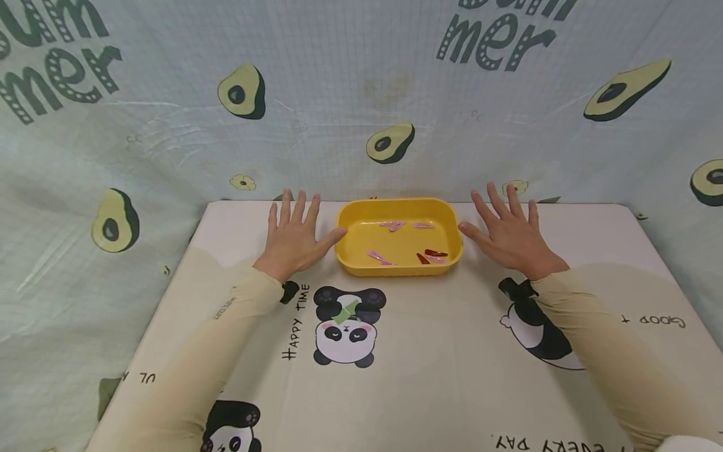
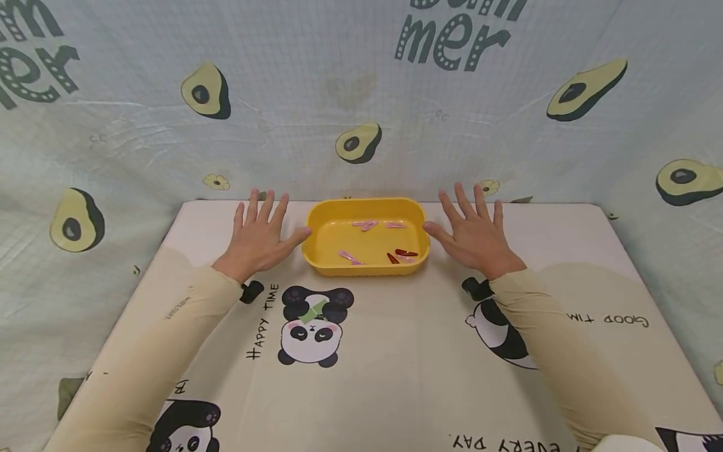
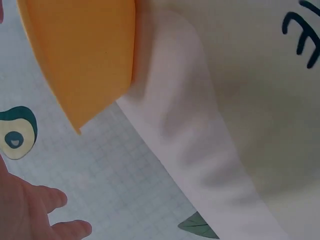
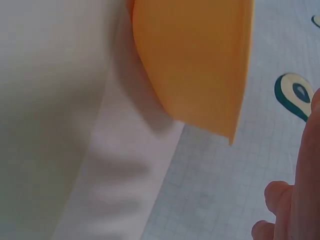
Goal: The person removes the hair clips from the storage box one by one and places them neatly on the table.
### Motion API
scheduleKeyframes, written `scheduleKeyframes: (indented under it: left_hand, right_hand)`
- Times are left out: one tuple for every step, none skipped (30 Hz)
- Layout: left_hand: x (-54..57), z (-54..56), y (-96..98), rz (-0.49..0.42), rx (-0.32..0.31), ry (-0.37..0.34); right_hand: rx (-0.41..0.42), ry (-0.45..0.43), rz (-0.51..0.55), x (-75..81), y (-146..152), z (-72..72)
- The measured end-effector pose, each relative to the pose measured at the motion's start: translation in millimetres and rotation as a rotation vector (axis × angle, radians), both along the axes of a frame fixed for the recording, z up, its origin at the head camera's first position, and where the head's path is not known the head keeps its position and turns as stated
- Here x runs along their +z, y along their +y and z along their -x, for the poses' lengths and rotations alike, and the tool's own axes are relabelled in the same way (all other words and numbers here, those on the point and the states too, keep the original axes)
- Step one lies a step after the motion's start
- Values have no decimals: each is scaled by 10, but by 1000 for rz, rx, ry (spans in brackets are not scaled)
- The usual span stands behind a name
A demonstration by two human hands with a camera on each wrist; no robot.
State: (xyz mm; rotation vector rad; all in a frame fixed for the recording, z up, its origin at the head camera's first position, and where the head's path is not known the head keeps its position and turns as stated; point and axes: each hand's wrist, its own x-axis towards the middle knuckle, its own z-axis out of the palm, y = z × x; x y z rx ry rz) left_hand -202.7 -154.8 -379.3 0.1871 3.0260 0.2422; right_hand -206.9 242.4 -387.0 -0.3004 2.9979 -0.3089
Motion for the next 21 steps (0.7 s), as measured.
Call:
scheduleKeyframes:
  left_hand:
    - [-13,7,17,-2,-3,-3]
    - [-26,15,34,-2,-6,-4]
    - [-39,25,51,-5,-8,-7]
    - [-51,32,68,-6,-10,-11]
    - [-64,41,85,-8,-11,-14]
    - [-76,49,102,-10,-10,-20]
    - [-87,60,121,-9,-10,-25]
    - [-100,71,138,-5,-9,-30]
    - [-112,81,156,-6,-8,-38]
    - [-127,92,172,-3,-7,-42]
    - [-143,105,186,-3,-5,-47]
    - [-159,116,199,-2,-3,-52]
    - [-176,126,210,-2,-1,-53]
    - [-194,134,220,-8,1,-56]
    - [-210,139,230,-15,3,-58]
    - [-227,142,237,-18,2,-58]
    - [-243,145,242,-24,2,-59]
    - [-254,144,247,-31,2,-58]
    - [-261,143,254,-37,1,-57]
    - [-266,142,259,-45,1,-60]
    - [-268,141,263,-50,2,-61]
  right_hand:
    - [3,-6,-1,-11,-28,9]
    - [6,-14,0,-21,-55,19]
    - [9,-22,3,-30,-78,27]
    - [12,-30,6,-39,-98,35]
    - [15,-37,10,-48,-116,44]
    - [18,-44,16,-57,-133,52]
    - [18,-51,21,-66,-148,60]
    - [19,-57,26,-77,-162,69]
    - [19,-62,30,-88,-176,77]
    - [18,-67,31,-100,-190,86]
    - [16,-71,35,-112,-204,93]
    - [16,-73,38,-125,-217,102]
    - [16,-74,38,-139,-231,111]
    - [19,-75,39,-153,-244,119]
    - [23,-76,45,-167,-256,126]
    - [27,-77,51,-178,-268,132]
    - [31,-77,57,-189,-279,137]
    - [34,-77,60,-198,-290,142]
    - [36,-77,63,-204,-297,147]
    - [36,-80,64,-210,-302,152]
    - [35,-82,68,-213,-306,157]
